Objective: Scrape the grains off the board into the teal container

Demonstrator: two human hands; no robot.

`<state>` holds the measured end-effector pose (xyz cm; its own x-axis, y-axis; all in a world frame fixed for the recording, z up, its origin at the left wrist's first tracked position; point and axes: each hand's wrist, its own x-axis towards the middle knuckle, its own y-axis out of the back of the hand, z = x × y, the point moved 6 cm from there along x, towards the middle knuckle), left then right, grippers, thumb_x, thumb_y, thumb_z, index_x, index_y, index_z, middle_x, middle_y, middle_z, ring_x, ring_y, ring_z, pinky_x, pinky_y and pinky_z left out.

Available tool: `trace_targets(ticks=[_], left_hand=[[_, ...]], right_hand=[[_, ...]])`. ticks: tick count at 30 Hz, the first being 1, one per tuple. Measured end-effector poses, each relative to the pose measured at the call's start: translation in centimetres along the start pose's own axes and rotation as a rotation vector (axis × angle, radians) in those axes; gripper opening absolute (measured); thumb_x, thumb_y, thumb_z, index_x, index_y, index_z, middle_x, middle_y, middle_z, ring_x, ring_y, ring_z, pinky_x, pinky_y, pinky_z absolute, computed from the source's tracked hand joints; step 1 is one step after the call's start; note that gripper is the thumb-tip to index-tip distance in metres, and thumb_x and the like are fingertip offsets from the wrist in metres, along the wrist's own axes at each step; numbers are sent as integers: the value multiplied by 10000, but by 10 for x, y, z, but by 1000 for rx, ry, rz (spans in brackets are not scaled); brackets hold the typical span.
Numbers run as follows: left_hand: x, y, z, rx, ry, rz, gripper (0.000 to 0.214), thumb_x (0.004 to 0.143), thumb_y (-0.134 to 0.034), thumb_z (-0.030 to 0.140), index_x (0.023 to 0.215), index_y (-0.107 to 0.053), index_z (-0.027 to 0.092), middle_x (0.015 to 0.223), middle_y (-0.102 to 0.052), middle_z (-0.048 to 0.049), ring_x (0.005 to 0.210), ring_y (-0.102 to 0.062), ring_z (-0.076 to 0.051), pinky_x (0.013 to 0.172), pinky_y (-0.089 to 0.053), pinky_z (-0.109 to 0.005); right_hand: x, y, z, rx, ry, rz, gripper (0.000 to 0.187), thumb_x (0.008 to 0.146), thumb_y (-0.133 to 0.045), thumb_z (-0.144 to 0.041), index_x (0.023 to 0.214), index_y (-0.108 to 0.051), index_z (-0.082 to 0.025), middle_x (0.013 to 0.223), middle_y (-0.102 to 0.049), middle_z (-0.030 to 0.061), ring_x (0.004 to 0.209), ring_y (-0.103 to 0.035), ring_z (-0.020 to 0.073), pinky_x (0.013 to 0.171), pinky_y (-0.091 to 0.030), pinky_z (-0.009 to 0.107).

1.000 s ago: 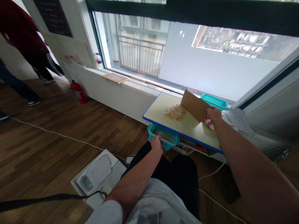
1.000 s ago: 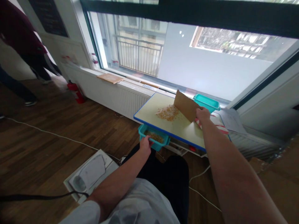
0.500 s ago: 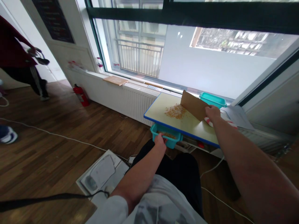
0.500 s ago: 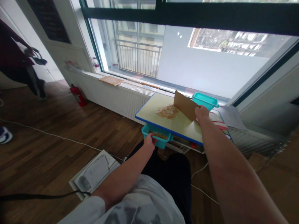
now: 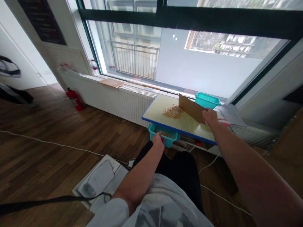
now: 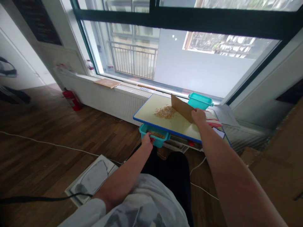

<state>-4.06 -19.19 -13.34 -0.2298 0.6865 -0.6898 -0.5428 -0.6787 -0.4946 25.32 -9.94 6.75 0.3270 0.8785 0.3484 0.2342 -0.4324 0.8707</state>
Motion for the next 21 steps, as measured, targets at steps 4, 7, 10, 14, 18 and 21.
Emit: trace_targets(ticks=[4, 7, 10, 14, 18, 21], left_hand=[[-1, 1, 2, 6, -28, -14, 121, 699, -587, 121, 666, -484, 177, 554, -468, 36, 420, -473, -76, 392, -418, -176], [-1, 1, 1, 11, -34, -21, 121, 695, -588, 116, 662, -489, 177, 565, -478, 28, 441, -490, -83, 401, -421, -179], [-2, 0, -1, 20, -27, -30, 110, 699, -580, 115, 663, -496, 177, 562, -475, 26, 444, -491, -87, 400, -427, -184], [-4, -3, -2, 25, -14, -36, 108, 708, -565, 115, 668, -490, 181, 555, -468, 28, 431, -477, -85, 396, -428, -184], [-5, -5, -2, 25, 7, -43, 108, 697, -575, 111, 673, -494, 179, 551, -445, 33, 429, -466, -81, 393, -418, -178], [-6, -5, -2, 25, 16, -47, 101, 700, -576, 113, 683, -498, 175, 553, -441, 33, 434, -464, -80, 402, -423, -180]], right_hand=[[-11, 4, 2, -42, 5, -13, 398, 810, -388, -265, 1062, -680, -166, 1031, -675, 136, 967, -594, 261, 817, -415, 328], [-17, 8, 2, -43, 19, -18, 421, 824, -373, -267, 1116, -660, -167, 1060, -670, 128, 991, -592, 256, 823, -414, 321], [-23, 13, 3, -34, 21, -6, 441, 825, -375, -260, 1172, -635, -178, 1106, -657, 117, 1029, -581, 253, 852, -412, 322], [-31, 16, 4, -43, 12, -6, 430, 823, -381, -269, 1145, -654, -185, 1093, -660, 124, 1018, -586, 260, 845, -426, 331], [-38, 17, 7, -55, 9, -14, 409, 815, -399, -286, 1091, -677, -170, 1042, -676, 133, 970, -603, 265, 821, -436, 335], [-45, 18, 8, -62, 28, -11, 417, 813, -383, -282, 1077, -681, -157, 1035, -679, 132, 961, -606, 261, 823, -433, 334]])
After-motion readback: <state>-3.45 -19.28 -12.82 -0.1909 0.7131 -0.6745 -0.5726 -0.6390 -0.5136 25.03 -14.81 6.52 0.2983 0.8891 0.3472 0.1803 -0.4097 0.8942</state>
